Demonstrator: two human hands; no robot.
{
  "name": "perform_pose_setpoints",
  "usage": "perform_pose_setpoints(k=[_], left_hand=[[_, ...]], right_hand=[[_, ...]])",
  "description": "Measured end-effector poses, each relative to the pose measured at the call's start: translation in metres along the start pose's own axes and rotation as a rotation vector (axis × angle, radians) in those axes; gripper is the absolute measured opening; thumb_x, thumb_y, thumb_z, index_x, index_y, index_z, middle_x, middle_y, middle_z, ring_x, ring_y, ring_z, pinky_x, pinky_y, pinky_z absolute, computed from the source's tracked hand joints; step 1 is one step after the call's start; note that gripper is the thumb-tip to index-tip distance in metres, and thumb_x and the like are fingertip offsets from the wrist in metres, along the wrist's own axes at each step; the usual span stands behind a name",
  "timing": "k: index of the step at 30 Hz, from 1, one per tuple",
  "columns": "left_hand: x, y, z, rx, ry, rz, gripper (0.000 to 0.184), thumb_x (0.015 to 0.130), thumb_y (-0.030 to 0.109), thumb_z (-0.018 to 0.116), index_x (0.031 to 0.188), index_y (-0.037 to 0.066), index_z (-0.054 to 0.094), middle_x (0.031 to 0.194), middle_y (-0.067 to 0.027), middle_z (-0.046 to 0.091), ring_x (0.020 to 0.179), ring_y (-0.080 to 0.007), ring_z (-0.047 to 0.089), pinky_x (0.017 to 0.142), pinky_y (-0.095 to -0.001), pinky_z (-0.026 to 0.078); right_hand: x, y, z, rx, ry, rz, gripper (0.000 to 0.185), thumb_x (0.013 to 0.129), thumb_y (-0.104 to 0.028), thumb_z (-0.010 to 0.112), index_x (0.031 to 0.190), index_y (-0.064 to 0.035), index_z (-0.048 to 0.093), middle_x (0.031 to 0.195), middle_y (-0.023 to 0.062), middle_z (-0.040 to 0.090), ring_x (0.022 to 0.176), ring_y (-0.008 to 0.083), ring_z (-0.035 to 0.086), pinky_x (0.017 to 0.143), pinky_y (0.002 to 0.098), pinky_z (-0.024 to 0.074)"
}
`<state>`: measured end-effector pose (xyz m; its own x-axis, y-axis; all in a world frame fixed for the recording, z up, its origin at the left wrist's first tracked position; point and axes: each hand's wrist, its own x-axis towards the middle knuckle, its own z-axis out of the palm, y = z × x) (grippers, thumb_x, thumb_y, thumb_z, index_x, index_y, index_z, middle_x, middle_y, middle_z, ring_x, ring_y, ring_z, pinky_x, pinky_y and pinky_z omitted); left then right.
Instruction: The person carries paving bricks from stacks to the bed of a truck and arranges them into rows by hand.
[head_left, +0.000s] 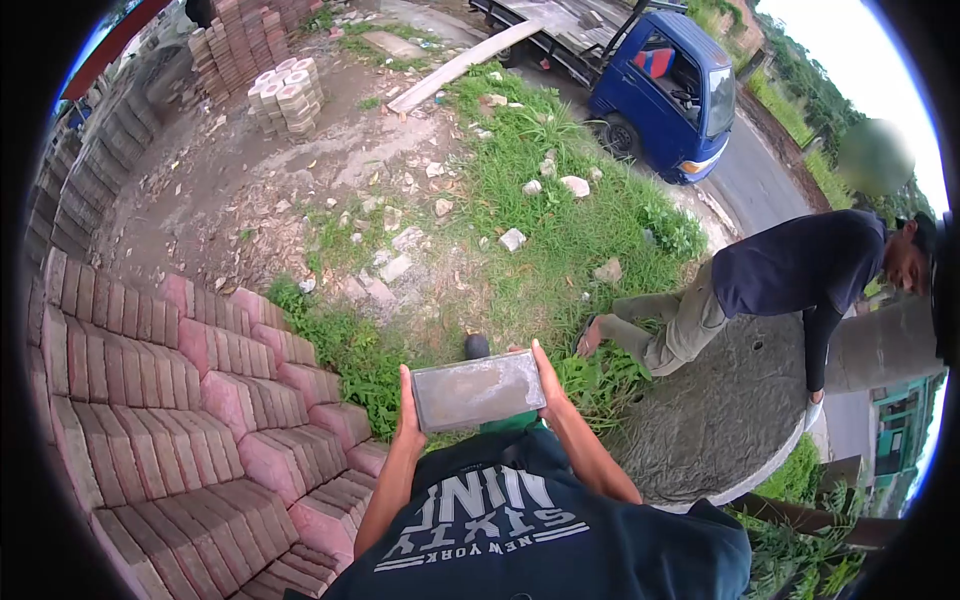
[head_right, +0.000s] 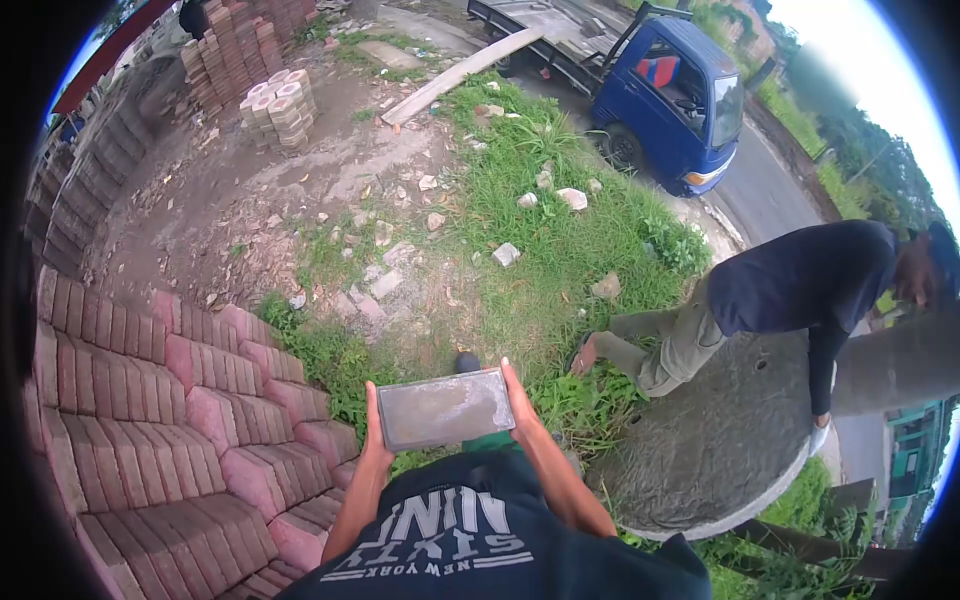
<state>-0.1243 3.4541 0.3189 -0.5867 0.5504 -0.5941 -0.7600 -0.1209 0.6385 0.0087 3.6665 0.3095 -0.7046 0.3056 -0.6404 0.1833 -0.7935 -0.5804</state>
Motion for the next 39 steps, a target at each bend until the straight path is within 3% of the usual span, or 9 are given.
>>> perform_pose_setpoints(k=[4,6,10,14,18,23,30,34,39], left_hand=[[0.154,0.052,0.027,-0.029,-0.044,0.078,0.075,0.088,0.069,0.03,0.113,0.003,0.057,0.106,-0.0103,0.063,0.095,-0.0231,0.061,0.087,-0.036,0.047],[0.222,0.087,0.049,-0.145,0.068,0.095,0.077,0.086,0.071,0.032,0.114,0.003,0.056,0.106,-0.0114,0.063,0.094,-0.0248,0.06,0.087,-0.0369,0.047],[0.324,0.173,0.074,-0.19,0.183,0.136,0.082,0.084,0.072,0.033,0.129,0.005,0.047,0.122,-0.0128,0.056,0.11,-0.0282,0.054,0.095,-0.0411,0.042],[0.413,0.27,0.104,-0.255,0.195,0.124,0.077,0.084,0.07,0.036,0.125,0.006,0.05,0.12,-0.0118,0.057,0.109,-0.0281,0.055,0.094,-0.0411,0.043],[0.553,0.346,0.106,-0.256,0.214,0.054,0.071,0.086,0.067,0.037,0.115,0.004,0.057,0.111,-0.012,0.062,0.098,-0.0266,0.061,0.089,-0.0382,0.047],[0.773,0.46,0.125,-0.134,0.074,0.012,0.071,0.086,0.065,0.038,0.114,0.003,0.058,0.11,-0.013,0.062,0.099,-0.0257,0.06,0.09,-0.0379,0.047],[0.961,0.66,0.224,0.058,-0.009,-0.082,0.069,0.087,0.065,0.037,0.11,0.004,0.059,0.106,-0.0111,0.063,0.096,-0.0229,0.062,0.088,-0.0363,0.048],[1.075,0.721,0.253,0.071,-0.09,-0.138,0.069,0.087,0.065,0.037,0.111,0.004,0.059,0.105,-0.0101,0.063,0.096,-0.0222,0.061,0.088,-0.0361,0.047],[1.237,0.793,0.298,0.052,-0.015,-0.088,0.065,0.09,0.06,0.036,0.112,0.002,0.056,0.106,-0.0116,0.062,0.095,-0.0222,0.061,0.085,-0.0344,0.048]], right_hand=[[0.148,-0.094,0.029,-0.077,-0.061,0.031,0.074,0.088,-0.064,0.039,0.133,-0.0047,0.043,0.125,0.0143,0.053,0.113,0.0249,0.052,0.098,0.0384,0.0399],[0.232,-0.143,0.043,-0.115,-0.103,0.029,0.072,0.089,-0.062,0.039,0.133,-0.005,0.041,0.125,0.0147,0.053,0.113,0.0267,0.052,0.096,0.0407,0.0422],[0.347,-0.244,0.108,-0.284,-0.215,0.059,0.074,0.09,-0.063,0.035,0.138,-0.0067,0.036,0.128,0.0157,0.051,0.116,0.0266,0.05,0.099,0.0397,0.0393],[0.446,-0.331,0.17,-0.264,-0.273,0.122,0.075,0.089,-0.064,0.035,0.139,-0.007,0.035,0.13,0.016,0.048,0.118,0.026,0.048,0.1,0.0395,0.0383],[0.569,-0.4,0.213,-0.224,-0.259,0.112,0.075,0.089,-0.064,0.036,0.138,-0.0067,0.036,0.127,0.0149,0.05,0.116,0.025,0.05,0.099,0.0389,0.0393],[0.752,-0.486,0.246,-0.162,-0.125,-0.025,0.069,0.09,-0.061,0.039,0.13,-0.0059,0.044,0.115,0.0138,0.056,0.105,0.024,0.055,0.093,0.0383,0.0439],[0.908,-0.644,0.329,0.034,0.017,-0.14,0.067,0.09,-0.058,0.041,0.128,-0.0029,0.043,0.11,0.0156,0.058,0.1,0.0253,0.058,0.089,0.0396,0.0463],[0.997,-0.728,0.359,0.06,0.056,-0.143,0.066,0.09,-0.057,0.041,0.127,-0.0017,0.044,0.111,0.016,0.058,0.101,0.0258,0.057,0.09,0.0389,0.0458],[1.155,-0.824,0.375,0.052,0.075,-0.136,0.065,0.09,-0.057,0.042,0.124,-0.0027,0.047,0.11,0.0148,0.058,0.099,0.0243,0.058,0.088,0.0375,0.0462]])
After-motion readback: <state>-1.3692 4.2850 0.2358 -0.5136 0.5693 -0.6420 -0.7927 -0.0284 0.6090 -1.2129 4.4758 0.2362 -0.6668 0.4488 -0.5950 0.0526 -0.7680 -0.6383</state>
